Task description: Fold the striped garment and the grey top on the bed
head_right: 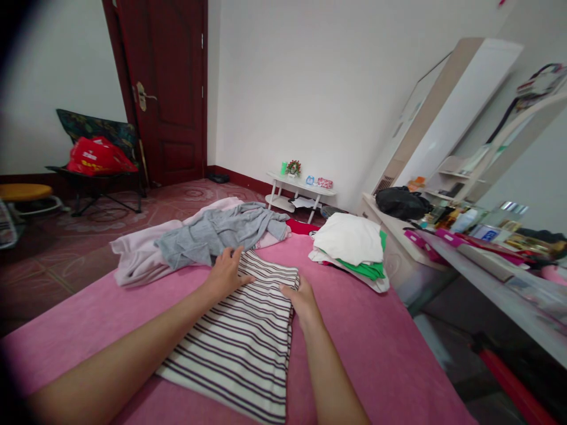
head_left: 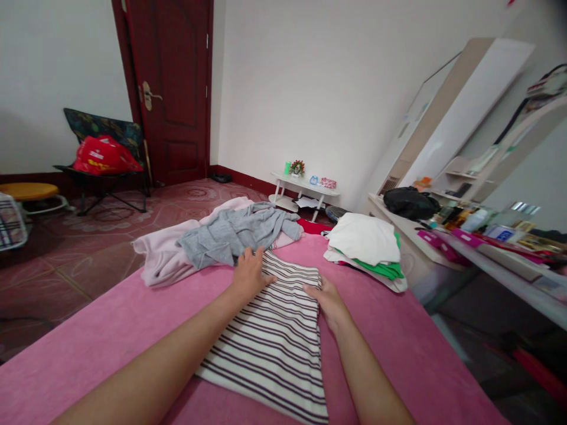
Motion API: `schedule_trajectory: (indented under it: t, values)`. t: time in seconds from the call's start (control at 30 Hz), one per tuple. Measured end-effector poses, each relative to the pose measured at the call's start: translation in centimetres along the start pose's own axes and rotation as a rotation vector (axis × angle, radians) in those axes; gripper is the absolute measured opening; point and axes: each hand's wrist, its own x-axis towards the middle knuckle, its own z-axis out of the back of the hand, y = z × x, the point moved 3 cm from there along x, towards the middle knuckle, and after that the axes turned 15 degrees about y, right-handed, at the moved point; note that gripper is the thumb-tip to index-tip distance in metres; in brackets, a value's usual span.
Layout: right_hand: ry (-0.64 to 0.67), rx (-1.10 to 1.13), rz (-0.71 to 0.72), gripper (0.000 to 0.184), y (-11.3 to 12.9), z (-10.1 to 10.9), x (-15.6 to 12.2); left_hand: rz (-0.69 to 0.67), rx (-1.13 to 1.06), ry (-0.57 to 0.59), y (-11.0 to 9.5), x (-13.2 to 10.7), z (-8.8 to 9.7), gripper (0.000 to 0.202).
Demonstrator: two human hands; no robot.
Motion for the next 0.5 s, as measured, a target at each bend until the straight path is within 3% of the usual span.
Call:
schedule_trajectory:
  t: [0.1, 0.2, 0.27, 0.4, 0.5]
  values:
    - [0.042, 0.091, -0.031, 0.041, 0.3, -1.5, -0.4, -0.066, -0.234, 0.066, 0.8, 0.8, -0.2, 0.095]
    - [-0.072, 0.107, 0.094, 0.042, 2.9, -1.4, -0.4, -0.186, -0.430, 0.103, 0.1, 1.7, 1.5, 0.080]
    - [-0.188, 0.027, 0.297, 0.045, 6.4, -0.9, -0.5, -0.358, -0.578, -0.012, -1.9, 1.6, 4.4, 0.071]
    - [-0.423, -0.281, 0.730, 0.043, 15.1, 0.4, -1.9, -0.840, -0.816, -0.353, -6.9, -0.1, 11.5, 0.075]
    - [-0.395, -0.449, 0.846, 0.034, 18.1, 1.1, -3.6, -0.973, -0.805, -0.370, -8.3, -1.5, 13.4, 0.078]
